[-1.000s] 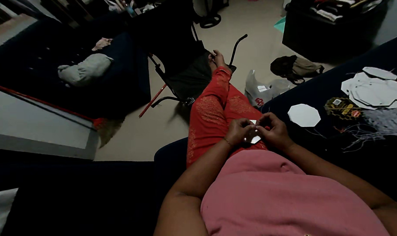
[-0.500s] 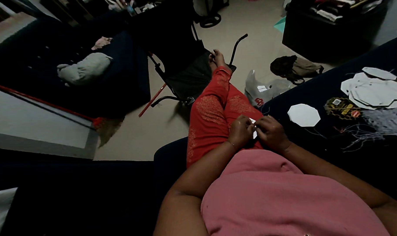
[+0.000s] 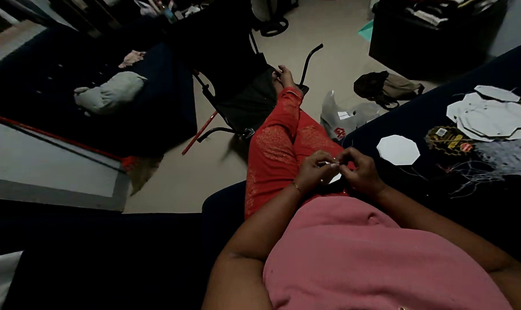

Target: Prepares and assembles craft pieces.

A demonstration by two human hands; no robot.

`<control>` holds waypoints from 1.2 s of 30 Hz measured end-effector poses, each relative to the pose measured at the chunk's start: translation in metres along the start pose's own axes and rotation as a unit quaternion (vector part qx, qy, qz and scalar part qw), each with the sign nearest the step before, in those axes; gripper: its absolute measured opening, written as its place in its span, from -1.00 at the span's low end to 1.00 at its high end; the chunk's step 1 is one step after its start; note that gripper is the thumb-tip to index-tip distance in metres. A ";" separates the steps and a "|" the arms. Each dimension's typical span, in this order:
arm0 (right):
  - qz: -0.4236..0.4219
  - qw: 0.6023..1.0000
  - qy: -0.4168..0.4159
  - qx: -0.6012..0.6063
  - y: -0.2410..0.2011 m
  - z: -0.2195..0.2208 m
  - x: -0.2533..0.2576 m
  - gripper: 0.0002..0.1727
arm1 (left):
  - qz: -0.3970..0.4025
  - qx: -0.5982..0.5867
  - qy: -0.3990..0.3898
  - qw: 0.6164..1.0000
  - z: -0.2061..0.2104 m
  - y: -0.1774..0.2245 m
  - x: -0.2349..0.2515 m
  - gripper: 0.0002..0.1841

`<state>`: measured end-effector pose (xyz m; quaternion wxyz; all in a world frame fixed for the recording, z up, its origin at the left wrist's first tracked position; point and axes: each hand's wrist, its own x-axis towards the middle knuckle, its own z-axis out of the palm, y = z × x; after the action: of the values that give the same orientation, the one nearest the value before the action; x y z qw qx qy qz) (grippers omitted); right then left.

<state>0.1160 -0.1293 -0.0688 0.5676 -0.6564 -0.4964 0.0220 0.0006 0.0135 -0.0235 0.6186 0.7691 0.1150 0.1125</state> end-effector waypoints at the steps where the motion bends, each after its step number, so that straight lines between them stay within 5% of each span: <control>1: 0.009 1.000 -0.002 0.017 0.000 0.000 0.000 -0.88 | -0.017 -0.020 0.002 1.000 0.000 0.001 0.000 -0.87; 7: 0.009 1.000 0.017 0.016 0.002 0.001 -0.004 -0.86 | -0.039 -0.025 0.034 0.998 0.003 0.002 0.001 -0.90; 14: -0.062 0.992 0.024 -0.105 -0.003 0.001 -0.005 -0.78 | -0.007 0.097 0.041 0.994 0.005 0.003 0.000 -0.83; 20: -0.109 0.976 0.024 -0.188 -0.003 0.002 -0.004 -0.79 | -0.058 0.153 0.017 0.986 0.008 0.017 -0.001 -0.80; 25: 0.068 0.997 -0.014 -0.030 -0.018 -0.009 0.002 -0.79 | -0.063 0.128 0.042 0.989 0.006 0.019 0.002 -0.81; 30: 0.165 0.943 -0.037 0.288 -0.025 -0.026 0.016 -0.84 | -0.054 0.135 0.060 0.988 0.004 0.011 0.006 -0.81; 33: 0.156 0.956 -0.036 0.245 -0.018 -0.026 0.015 -0.83 | -0.039 0.155 0.046 0.986 0.008 0.011 0.005 -0.81; 36: 0.259 0.954 -0.092 0.119 -0.020 -0.031 0.017 -0.68 | 0.076 0.169 -0.009 0.983 0.014 0.015 -0.002 -0.81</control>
<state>0.1302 -0.1435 -0.0333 0.5683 -0.6856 -0.3528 0.2873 0.0037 -0.0034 -0.0116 0.4700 0.8702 0.0681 0.1308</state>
